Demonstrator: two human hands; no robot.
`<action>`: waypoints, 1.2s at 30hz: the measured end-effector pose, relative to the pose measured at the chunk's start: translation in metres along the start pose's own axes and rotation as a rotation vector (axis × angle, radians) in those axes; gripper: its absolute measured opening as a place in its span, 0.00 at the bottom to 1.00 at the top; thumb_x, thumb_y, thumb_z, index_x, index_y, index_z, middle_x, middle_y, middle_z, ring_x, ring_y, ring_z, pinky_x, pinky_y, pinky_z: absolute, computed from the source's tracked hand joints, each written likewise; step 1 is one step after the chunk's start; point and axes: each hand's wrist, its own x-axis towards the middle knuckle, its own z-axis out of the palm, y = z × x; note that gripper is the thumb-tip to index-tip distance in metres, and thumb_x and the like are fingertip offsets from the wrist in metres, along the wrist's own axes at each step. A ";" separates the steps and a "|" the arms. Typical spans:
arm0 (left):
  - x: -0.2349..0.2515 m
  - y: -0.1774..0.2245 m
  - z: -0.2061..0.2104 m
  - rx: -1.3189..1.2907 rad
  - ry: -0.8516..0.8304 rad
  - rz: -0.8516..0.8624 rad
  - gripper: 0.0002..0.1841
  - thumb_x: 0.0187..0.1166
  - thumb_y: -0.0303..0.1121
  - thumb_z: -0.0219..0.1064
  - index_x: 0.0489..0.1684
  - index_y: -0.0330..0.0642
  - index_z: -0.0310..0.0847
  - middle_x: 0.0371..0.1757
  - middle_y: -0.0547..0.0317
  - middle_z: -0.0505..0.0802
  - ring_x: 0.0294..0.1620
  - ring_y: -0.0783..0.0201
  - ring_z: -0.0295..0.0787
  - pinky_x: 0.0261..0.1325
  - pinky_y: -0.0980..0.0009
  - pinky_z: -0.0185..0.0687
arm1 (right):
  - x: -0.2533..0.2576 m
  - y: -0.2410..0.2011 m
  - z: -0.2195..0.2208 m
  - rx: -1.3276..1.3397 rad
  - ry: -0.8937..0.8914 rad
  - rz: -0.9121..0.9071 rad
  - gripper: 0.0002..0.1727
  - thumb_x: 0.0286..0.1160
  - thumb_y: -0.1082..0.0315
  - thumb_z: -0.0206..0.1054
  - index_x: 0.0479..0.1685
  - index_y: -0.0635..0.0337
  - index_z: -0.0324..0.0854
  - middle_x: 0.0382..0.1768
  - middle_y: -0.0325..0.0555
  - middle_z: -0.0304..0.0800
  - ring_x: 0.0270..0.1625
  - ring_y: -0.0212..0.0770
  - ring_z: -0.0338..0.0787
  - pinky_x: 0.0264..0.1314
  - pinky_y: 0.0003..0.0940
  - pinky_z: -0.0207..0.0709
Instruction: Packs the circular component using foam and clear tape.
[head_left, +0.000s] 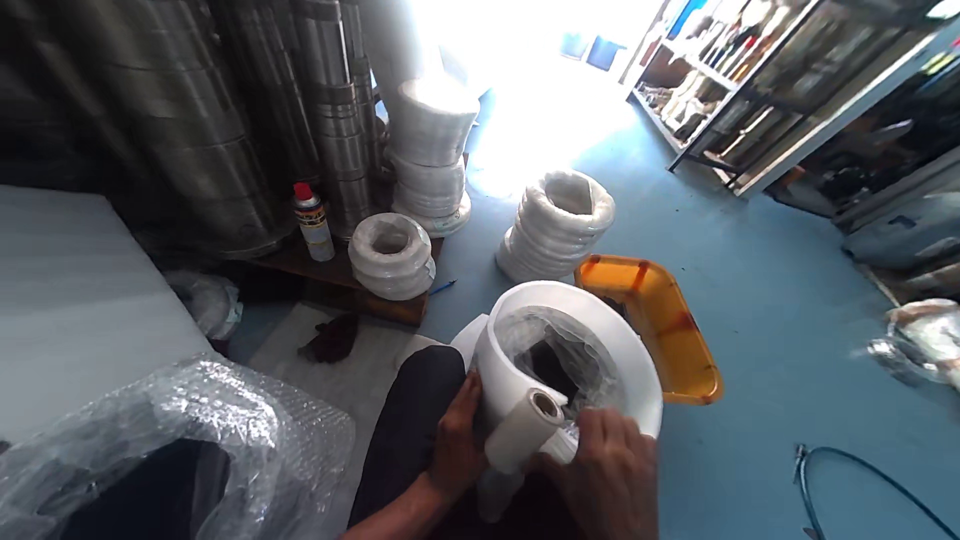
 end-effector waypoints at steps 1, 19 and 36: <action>0.000 0.000 -0.001 -0.003 -0.001 -0.005 0.38 0.65 0.42 0.76 0.71 0.21 0.78 0.74 0.31 0.84 0.75 0.48 0.85 0.76 0.57 0.82 | 0.003 0.004 0.005 0.077 -0.045 -0.003 0.52 0.23 0.36 0.88 0.50 0.71 0.86 0.48 0.69 0.89 0.50 0.70 0.89 0.49 0.65 0.78; 0.003 0.005 -0.010 -0.091 -0.090 0.039 0.14 0.61 0.35 0.77 0.36 0.32 0.86 0.75 0.24 0.80 0.75 0.40 0.84 0.71 0.53 0.84 | -0.030 -0.011 0.021 0.433 -0.102 0.001 0.32 0.47 0.52 0.86 0.45 0.71 0.88 0.44 0.59 0.95 0.49 0.58 0.93 0.62 0.62 0.76; 0.003 0.003 -0.020 -0.228 -0.284 -0.043 0.15 0.70 0.36 0.73 0.47 0.35 0.86 0.86 0.24 0.66 0.82 0.41 0.75 0.77 0.55 0.79 | -0.041 -0.011 0.041 0.419 0.155 -0.132 0.20 0.62 0.56 0.70 0.37 0.69 0.90 0.38 0.54 0.96 0.45 0.45 0.93 0.62 0.38 0.78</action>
